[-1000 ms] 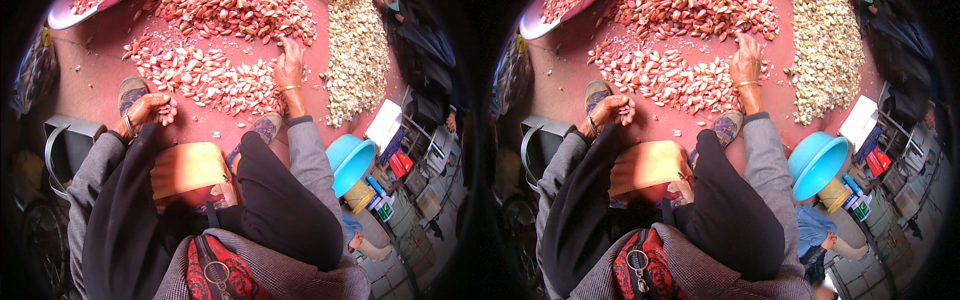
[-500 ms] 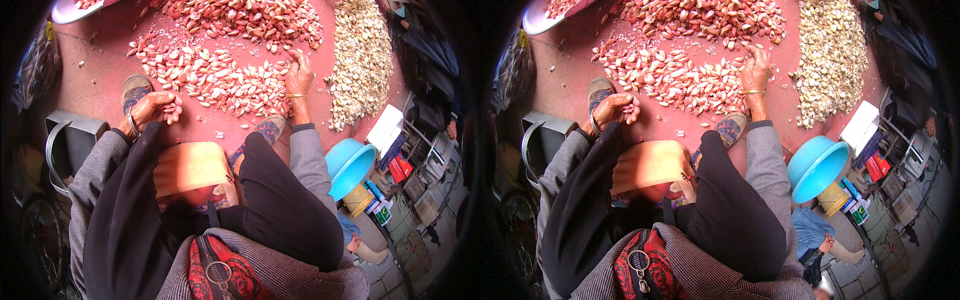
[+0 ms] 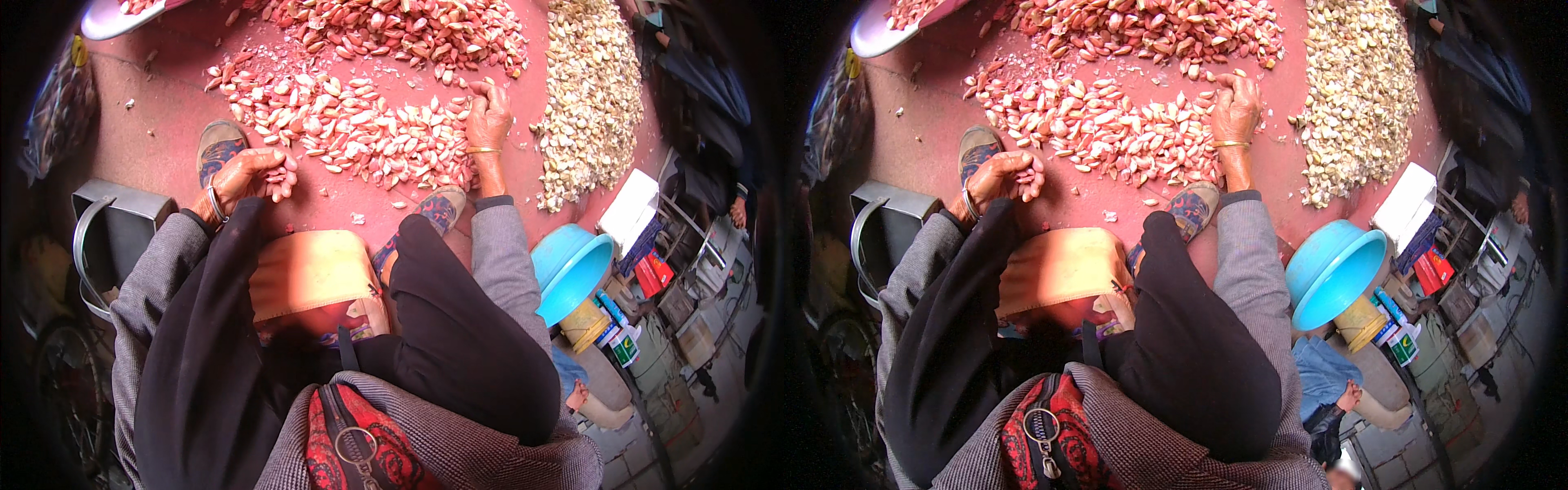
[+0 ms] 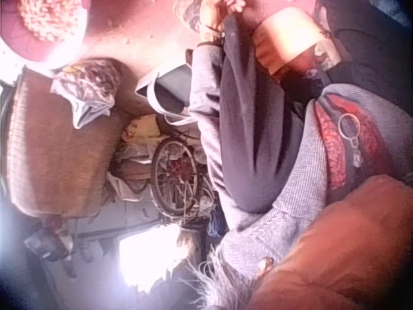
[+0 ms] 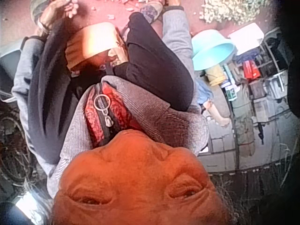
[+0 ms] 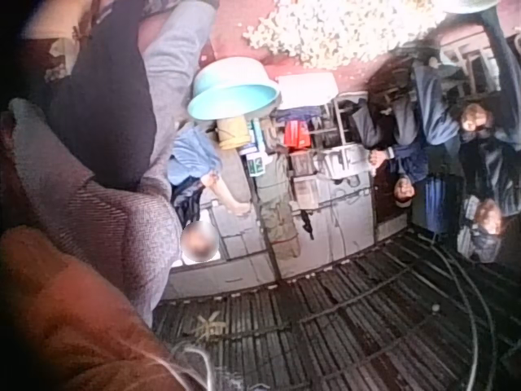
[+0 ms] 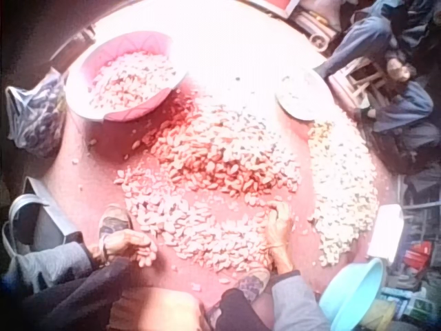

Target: The person sits on the floor and sorts peanuts by hand, separating red-skinned peanuts from shelled ones. They pick individual peanuts from a large pile, place red-skinned ones into a pink bowl, and set shelled peanuts aside. The task continues with repetitive hand motions and occasional pauses.

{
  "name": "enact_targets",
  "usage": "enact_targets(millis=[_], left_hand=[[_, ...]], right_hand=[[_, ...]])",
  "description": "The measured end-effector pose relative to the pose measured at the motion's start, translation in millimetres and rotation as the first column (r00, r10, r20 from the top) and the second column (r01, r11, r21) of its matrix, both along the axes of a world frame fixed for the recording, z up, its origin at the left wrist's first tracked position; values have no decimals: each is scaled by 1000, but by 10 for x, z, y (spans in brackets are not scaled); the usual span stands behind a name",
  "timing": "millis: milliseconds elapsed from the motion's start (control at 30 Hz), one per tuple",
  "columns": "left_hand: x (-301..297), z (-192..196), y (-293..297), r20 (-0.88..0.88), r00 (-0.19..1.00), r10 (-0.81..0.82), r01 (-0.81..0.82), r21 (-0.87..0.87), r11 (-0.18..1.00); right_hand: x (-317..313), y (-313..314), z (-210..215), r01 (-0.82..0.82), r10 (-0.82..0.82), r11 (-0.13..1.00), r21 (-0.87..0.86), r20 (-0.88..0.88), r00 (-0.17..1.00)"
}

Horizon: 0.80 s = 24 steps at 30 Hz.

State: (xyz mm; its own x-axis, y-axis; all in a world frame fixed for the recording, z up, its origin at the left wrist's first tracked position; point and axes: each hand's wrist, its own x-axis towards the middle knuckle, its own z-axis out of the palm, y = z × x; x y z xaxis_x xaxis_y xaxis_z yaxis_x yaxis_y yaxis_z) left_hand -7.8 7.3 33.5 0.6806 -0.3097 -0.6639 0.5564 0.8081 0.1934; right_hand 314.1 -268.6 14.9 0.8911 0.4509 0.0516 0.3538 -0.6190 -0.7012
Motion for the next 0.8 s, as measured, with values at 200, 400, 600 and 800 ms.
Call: enact_targets(millis=[200,400,600,800], left_hand=[[-3,-10,-12,11,1000,-27,27,61,998],[0,-24,-7,25,999,-38,36,62,997],[-3,3,-16,-3,1000,-8,8,41,999],[-1,-13,-17,-7,1000,-4,4,34,999]], right_hand=[[56,245,43,-173,194,974,-147,142,971],[-38,319,34,-251,276,957,-143,192,942],[-73,206,50,-119,121,993,-22,106,987],[30,427,32,-134,156,974,-181,110,982]])
